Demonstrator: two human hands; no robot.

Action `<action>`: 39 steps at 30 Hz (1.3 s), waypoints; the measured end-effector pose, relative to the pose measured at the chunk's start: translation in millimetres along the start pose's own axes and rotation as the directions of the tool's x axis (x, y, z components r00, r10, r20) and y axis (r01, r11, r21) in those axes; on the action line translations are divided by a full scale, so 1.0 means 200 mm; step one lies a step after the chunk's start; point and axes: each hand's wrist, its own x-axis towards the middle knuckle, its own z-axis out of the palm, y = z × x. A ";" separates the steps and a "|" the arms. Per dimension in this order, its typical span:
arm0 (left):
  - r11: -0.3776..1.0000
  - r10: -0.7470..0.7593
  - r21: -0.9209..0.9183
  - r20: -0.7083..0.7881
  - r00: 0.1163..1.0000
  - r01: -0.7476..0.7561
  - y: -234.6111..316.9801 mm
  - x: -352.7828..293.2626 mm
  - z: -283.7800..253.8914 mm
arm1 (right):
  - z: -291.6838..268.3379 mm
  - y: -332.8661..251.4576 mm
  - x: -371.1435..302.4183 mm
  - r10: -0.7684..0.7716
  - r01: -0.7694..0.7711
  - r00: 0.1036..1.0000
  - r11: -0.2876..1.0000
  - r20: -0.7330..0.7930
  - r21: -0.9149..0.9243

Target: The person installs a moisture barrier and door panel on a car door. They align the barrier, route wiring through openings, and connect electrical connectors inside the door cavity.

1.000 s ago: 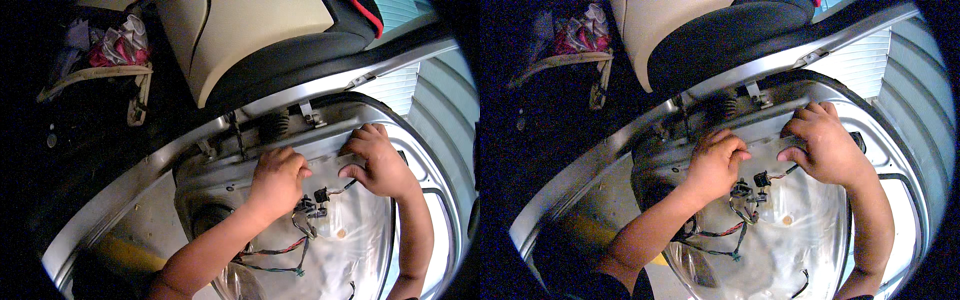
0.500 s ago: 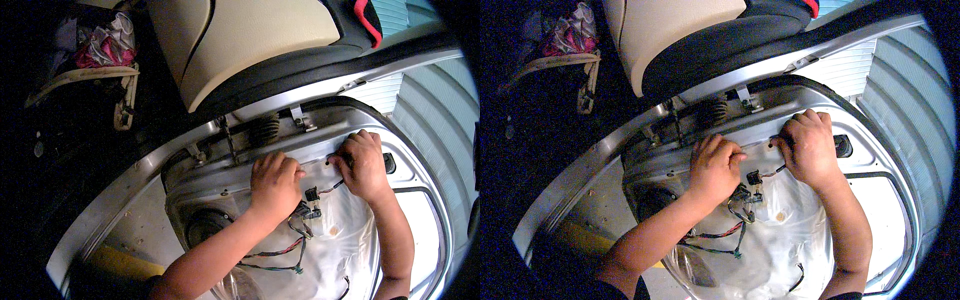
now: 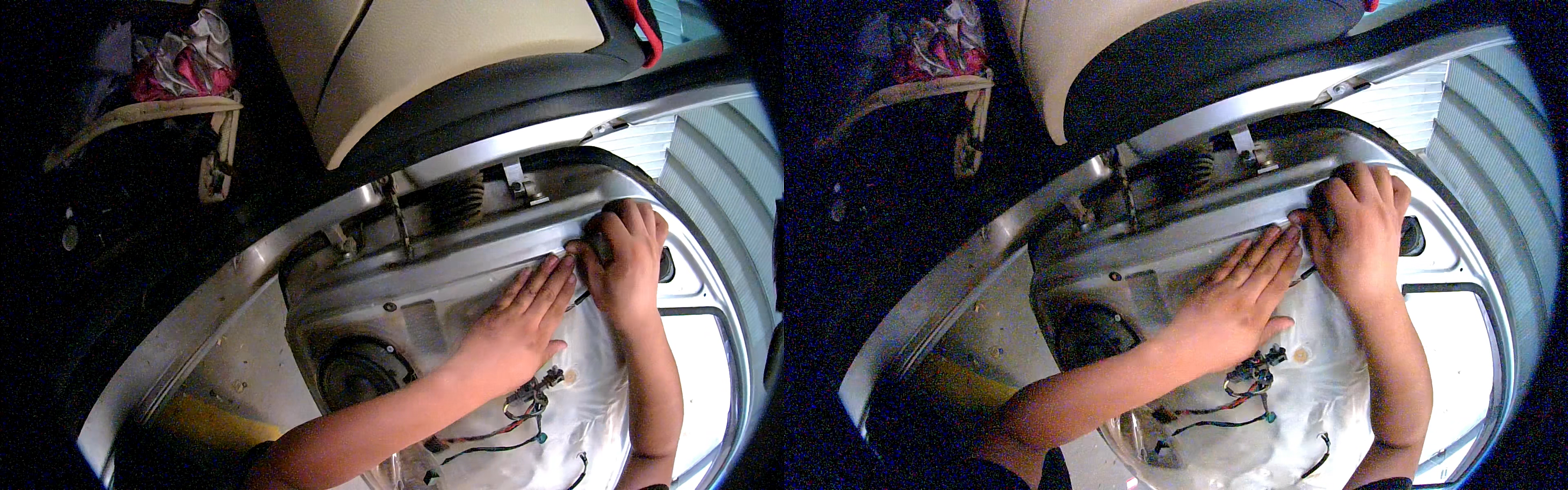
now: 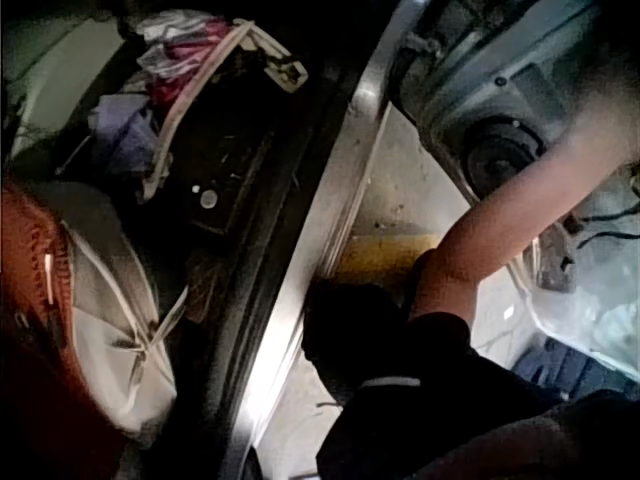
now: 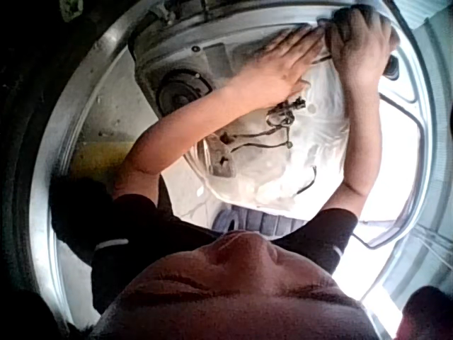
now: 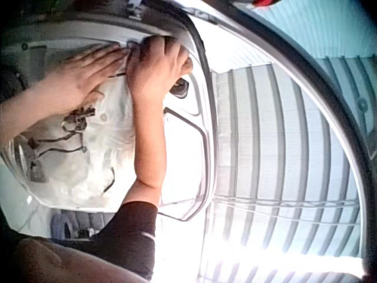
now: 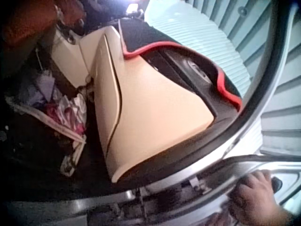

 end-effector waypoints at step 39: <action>0.997 -0.019 0.076 0.109 0.994 0.011 0.06 0.05 -0.11 | -0.11 -0.12 -0.34 0.063 -0.038 0.965 0.994 0.256 -0.100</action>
